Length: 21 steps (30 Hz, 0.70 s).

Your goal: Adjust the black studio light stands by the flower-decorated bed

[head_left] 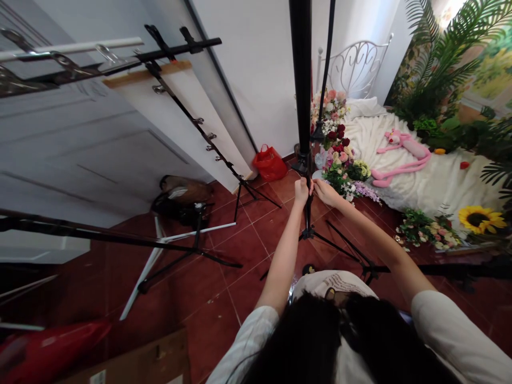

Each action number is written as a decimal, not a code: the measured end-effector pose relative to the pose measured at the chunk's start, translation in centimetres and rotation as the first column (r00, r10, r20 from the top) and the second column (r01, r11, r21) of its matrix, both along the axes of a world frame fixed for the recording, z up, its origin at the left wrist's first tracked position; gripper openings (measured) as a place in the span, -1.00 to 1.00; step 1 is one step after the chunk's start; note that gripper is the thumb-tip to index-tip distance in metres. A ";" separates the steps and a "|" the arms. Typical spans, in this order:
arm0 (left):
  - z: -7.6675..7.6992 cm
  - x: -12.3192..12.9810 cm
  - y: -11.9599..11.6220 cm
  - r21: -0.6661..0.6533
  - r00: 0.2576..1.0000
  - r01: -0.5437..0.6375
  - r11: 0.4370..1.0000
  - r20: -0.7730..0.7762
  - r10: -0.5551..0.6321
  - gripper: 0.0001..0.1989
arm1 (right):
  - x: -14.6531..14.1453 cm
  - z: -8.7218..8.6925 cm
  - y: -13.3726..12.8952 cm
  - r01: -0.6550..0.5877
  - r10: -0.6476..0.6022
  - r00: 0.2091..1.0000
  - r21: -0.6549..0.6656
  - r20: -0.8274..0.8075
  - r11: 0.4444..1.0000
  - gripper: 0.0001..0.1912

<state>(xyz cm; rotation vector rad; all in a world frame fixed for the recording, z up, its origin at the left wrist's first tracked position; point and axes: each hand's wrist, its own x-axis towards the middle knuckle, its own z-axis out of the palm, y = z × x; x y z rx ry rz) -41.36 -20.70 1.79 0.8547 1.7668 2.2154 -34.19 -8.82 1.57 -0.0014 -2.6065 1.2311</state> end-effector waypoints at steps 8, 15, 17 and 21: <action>-0.1 -0.1 0.1 -0.009 0.999 0.018 1.000 0.041 -0.018 -0.11 | -1.0 -1.2 1.3 0.099 -0.081 0.995 -0.426 0.060 0.899 -0.80; -0.1 -0.1 0.1 -0.016 1.000 0.020 1.000 0.016 -0.019 -0.12 | -2.8 -1.4 -0.2 0.346 -0.268 0.931 -0.366 0.247 0.864 -0.90; -0.1 -0.1 0.0 -0.019 1.000 0.020 1.000 0.010 -0.019 -0.12 | -3.3 -1.1 -0.4 0.410 -0.326 0.897 -0.288 0.297 0.866 -0.86; 0.0 -0.1 0.0 -0.032 1.000 0.016 0.999 0.010 -0.015 -0.11 | -3.4 -0.6 -0.8 0.476 -0.364 0.865 -0.335 0.345 0.813 -0.78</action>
